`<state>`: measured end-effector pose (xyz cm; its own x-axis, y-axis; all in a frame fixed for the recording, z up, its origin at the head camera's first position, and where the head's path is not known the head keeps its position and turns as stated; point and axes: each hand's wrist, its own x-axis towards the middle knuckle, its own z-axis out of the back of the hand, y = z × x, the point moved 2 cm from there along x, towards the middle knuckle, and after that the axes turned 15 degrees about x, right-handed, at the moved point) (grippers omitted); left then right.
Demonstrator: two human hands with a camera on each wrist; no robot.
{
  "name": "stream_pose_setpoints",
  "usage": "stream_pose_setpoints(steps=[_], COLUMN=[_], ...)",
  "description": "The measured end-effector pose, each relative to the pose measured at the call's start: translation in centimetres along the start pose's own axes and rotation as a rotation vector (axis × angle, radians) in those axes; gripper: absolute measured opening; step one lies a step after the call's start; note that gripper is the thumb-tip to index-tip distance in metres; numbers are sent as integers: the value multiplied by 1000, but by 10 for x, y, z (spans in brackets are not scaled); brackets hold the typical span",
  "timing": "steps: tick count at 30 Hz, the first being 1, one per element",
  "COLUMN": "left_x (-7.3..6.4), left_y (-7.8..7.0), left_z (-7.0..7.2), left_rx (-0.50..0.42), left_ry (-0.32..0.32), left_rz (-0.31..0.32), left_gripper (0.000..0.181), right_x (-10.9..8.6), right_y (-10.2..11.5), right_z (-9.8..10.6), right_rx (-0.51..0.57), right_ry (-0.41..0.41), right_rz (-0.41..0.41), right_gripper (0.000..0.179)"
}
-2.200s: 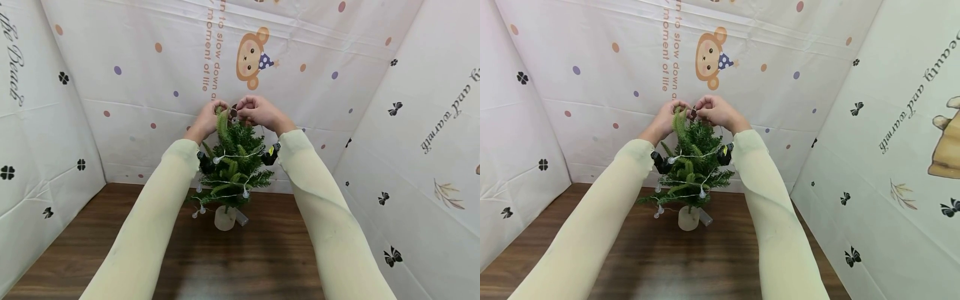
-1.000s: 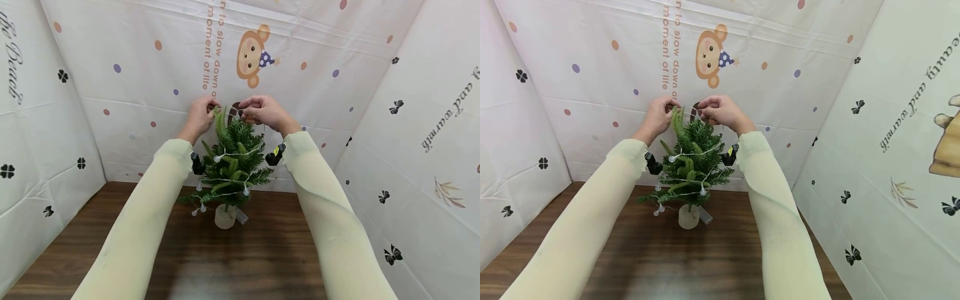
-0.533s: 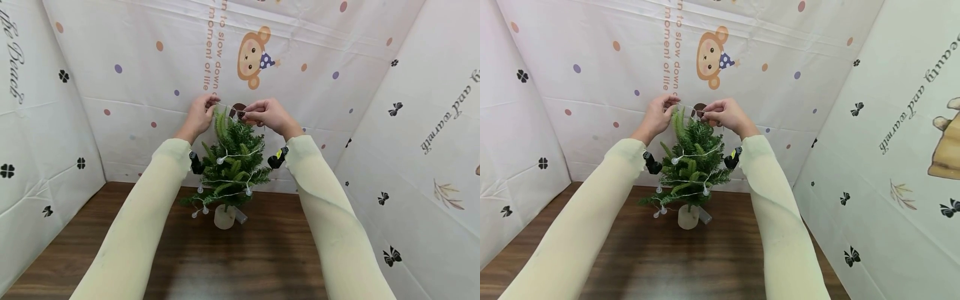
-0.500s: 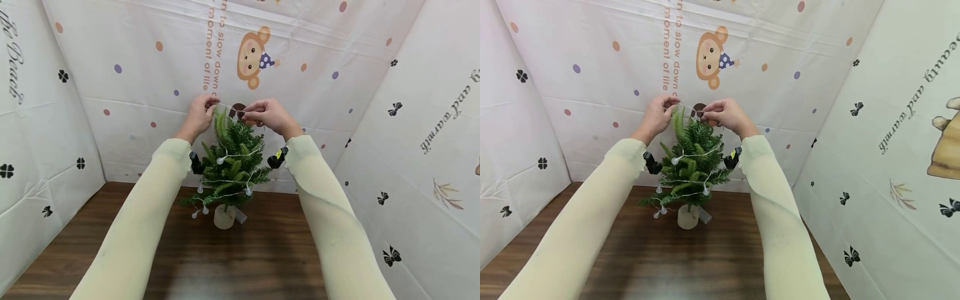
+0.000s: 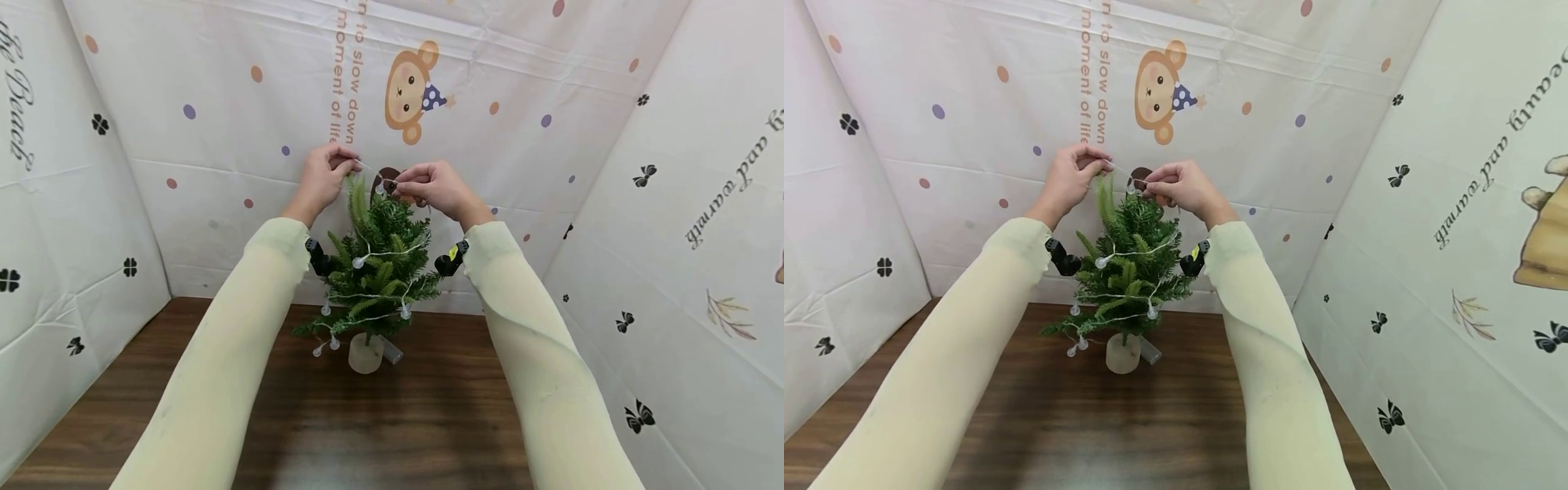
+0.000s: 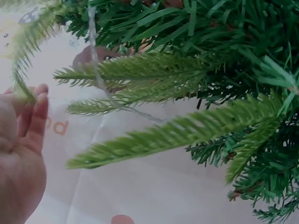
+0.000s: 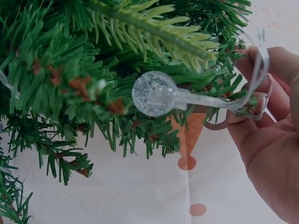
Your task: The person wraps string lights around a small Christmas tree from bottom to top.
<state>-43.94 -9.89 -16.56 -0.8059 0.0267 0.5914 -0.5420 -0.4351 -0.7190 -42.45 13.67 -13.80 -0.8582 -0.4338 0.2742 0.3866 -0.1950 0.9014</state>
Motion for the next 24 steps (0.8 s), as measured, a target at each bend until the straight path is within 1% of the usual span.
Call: stream_pose_setpoints(steps=[2, 4, 6, 9, 11, 13, 16, 18, 21, 24], left_x=[0, 0, 0, -2, -5, -8, -16, -22, -31, -36], left_y=[-2, -3, -3, -2, 0, 1, -1, -4, -15, -32], left_z=[5, 10, 15, 25, 34, 43, 55, 61, 68, 71], left_rx=[45, 158, 283, 439, 502, 560, 600, 597, 562, 541], left_ry=[-34, -62, -66, -17, 36, 98, 177, 210, 222, 218], left_rz=[-29, -63, -100, -102, -86, -52, -19, -2, -3, -16], left_gripper=[19, 19, 19, 21, 24, 27, 28, 28, 26, 24], right_x=[0, 0, 0, -1, -1, -2, -4, -7, -11, -13], right_y=[-1, -1, -1, -3, -5, -7, -9, -9, -8, -8], right_z=[0, 0, -1, -3, -4, -5, -5, -5, -4, -1], right_rx=[-1, -8, -32, -86, -149, -218, -316, -350, -352, -331], right_ry=[-14, -30, -46, -70, -82, -85, -77, -63, -36, -4], right_rz=[6, 9, 10, -8, -27, -44, -51, -54, -70, -85], right_gripper=[30, 30, 29, 27, 25, 23, 21, 22, 25, 28])
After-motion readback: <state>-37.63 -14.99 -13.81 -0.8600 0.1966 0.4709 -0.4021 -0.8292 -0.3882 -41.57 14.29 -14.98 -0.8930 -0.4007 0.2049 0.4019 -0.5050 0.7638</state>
